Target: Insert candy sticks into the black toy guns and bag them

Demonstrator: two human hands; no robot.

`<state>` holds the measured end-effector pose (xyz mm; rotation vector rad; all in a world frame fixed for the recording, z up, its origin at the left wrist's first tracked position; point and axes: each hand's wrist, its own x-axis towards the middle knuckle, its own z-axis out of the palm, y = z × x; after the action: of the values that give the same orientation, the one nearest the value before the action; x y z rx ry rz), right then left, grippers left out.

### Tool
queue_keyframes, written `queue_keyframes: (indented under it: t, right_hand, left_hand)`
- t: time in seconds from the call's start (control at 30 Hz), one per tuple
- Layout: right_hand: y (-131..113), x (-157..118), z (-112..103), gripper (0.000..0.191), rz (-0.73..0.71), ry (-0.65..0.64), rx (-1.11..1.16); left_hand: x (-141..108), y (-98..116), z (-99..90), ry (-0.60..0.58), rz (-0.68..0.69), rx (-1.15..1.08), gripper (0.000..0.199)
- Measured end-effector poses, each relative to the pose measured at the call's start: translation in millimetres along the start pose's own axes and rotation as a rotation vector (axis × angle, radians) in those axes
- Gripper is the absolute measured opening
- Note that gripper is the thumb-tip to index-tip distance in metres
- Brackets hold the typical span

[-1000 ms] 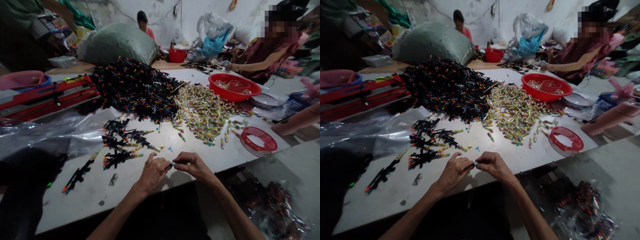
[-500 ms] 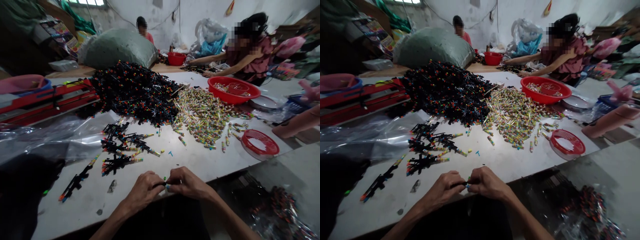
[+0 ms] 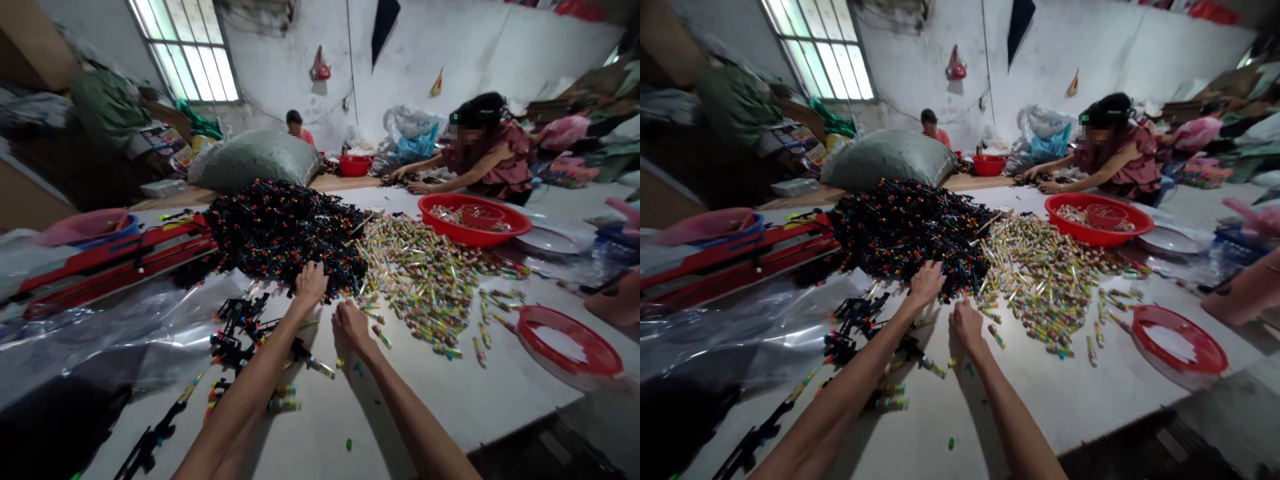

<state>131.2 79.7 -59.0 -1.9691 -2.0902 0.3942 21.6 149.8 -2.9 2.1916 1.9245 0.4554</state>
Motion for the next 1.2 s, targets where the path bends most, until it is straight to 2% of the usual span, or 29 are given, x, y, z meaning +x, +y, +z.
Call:
queue_keyframes:
  t: [0.1,0.17,0.23,0.3,0.37,0.43,0.53,0.67,0.73,0.87,1.03,1.2]
  right_hand:
    - [19.0,-23.2,-2.7,0.019,-0.063,0.007,-0.012]
    - [33.8,-34.5,-5.6,0.019,-0.132,-0.009,0.017]
    - [47.7,-42.3,-5.0,0.021,-0.174,-0.001,0.077]
    - [59.7,-48.7,0.5,0.026,-0.184,0.063,0.150]
    - [68.8,-54.8,8.1,0.030,-0.176,0.150,0.215]
    - [73.2,-61.0,12.6,0.028,-0.159,0.224,0.290]
    - [68.3,-72.6,6.3,0.026,-0.071,0.238,0.552]
    - [43.3,-98.3,-18.8,0.048,0.126,0.101,1.084]
    - [29.8,-113.7,-28.8,0.045,0.126,0.098,1.207]
    - [15.8,-139.2,-33.7,0.034,0.084,0.082,1.277]
    - [18.6,-158.5,-30.7,0.033,0.144,0.032,1.298]
    - [22.1,-171.8,-32.1,0.023,0.063,0.007,1.208]
  left_hand:
    - [36.5,6.0,13.5,0.018,-0.102,-0.068,0.041]
    - [37.3,3.4,21.4,0.007,-0.143,-0.127,0.047]
    - [20.7,1.2,29.6,0.005,-0.151,-0.196,0.057]
    - [-6.5,1.1,36.3,0.010,-0.128,-0.285,0.063]
    - [-35.9,1.9,39.2,0.013,-0.091,-0.404,0.060]
    - [-61.3,2.1,38.2,0.020,-0.071,-0.553,0.048]
    - [-91.5,2.5,33.8,0.003,-0.115,-0.839,0.024]
    - [-129.4,10.0,31.2,-0.024,-0.263,-1.239,0.035]
    - [-147.7,16.7,31.3,-0.008,-0.341,-1.386,0.035]
    - [-173.9,27.9,30.3,-0.042,-0.452,-1.611,0.031]
    - [-186.7,29.7,24.4,-0.166,-0.534,-1.722,0.039]
    - [-189.2,29.8,19.3,-0.034,-0.559,-1.682,0.040]
